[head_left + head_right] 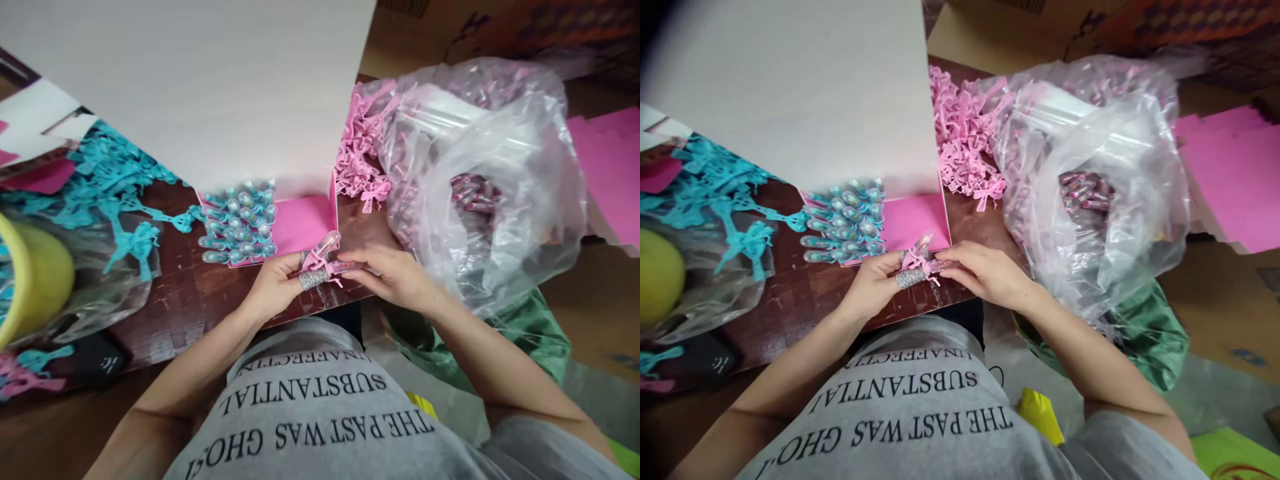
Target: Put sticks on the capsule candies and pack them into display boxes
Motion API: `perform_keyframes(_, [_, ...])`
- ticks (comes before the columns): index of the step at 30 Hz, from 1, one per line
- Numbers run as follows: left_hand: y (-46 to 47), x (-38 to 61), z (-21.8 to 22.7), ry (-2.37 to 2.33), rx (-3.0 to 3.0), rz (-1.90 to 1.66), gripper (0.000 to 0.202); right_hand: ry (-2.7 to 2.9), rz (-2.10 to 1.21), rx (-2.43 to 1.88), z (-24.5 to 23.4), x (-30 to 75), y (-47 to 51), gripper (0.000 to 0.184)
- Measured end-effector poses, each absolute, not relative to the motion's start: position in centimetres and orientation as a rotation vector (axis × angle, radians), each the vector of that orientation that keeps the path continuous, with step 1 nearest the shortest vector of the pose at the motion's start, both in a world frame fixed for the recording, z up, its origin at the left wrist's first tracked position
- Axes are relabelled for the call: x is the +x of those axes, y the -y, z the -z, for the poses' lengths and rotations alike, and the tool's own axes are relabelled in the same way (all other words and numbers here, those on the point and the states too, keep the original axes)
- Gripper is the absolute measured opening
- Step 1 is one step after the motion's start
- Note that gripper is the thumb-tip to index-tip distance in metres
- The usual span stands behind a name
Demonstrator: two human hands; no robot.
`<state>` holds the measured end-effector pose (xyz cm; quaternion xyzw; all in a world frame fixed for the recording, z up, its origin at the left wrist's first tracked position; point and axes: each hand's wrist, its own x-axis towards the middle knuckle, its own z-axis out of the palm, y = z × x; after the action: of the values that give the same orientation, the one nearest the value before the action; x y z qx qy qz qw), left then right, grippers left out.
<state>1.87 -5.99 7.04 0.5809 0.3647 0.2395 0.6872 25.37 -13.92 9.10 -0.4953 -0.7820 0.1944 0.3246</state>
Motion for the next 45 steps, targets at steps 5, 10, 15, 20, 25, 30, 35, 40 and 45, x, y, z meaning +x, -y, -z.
perform_keyframes(5, [5.8, 0.3, -7.4, -0.734, 1.499, -0.608, 0.021, 2.109, -0.501, -1.222, -9.1, 24.0, 13.6, 0.024])
perform_keyframes(10, [5.9, -1.2, -8.7, -0.673, 2.192, -0.809, 0.016, 1.709, -1.16, -1.272, -9.3, 22.9, 13.7, 0.033])
perform_keyframes(15, [5.6, -1.9, -10.3, -0.782, 2.4, -0.82, 0.024, 1.682, -1.173, -1.279, -11.1, 22.8, 12.1, 0.04])
perform_keyframes(20, [2.9, -1.6, -11.7, -0.97, 2.466, -0.612, 0.048, 1.762, -0.84, -1.217, -12.1, 22.2, 9.3, 0.032])
perform_keyframes(25, [-3.6, -2.4, -12.2, -0.945, 2.705, -0.353, 0.063, 1.735, -0.519, -1.463, -11.8, 24.3, 5.0, 0.023])
perform_keyframes(30, [-6.5, -4.3, -10.1, -1.0, 2.741, -0.196, 0.05, 2.161, -0.375, -1.603, -10.2, 24.1, -0.3, 0.028])
perform_keyframes(35, [-5.6, -5.1, -9.1, -1.077, 2.73, -0.279, 0.045, 2.372, -0.313, -1.64, -9.6, 23.6, -4.0, 0.027])
perform_keyframes(40, [-5.2, -4.6, -9.9, -1.107, 2.723, -0.298, 0.047, 2.528, -0.226, -1.591, -10.7, 22.5, -5.1, 0.023])
perform_keyframes(45, [-5.8, -3.5, -11.3, -1.065, 2.773, -0.125, 0.05, 2.592, -0.158, -1.708, -11.1, 21.5, -5.1, 0.027])
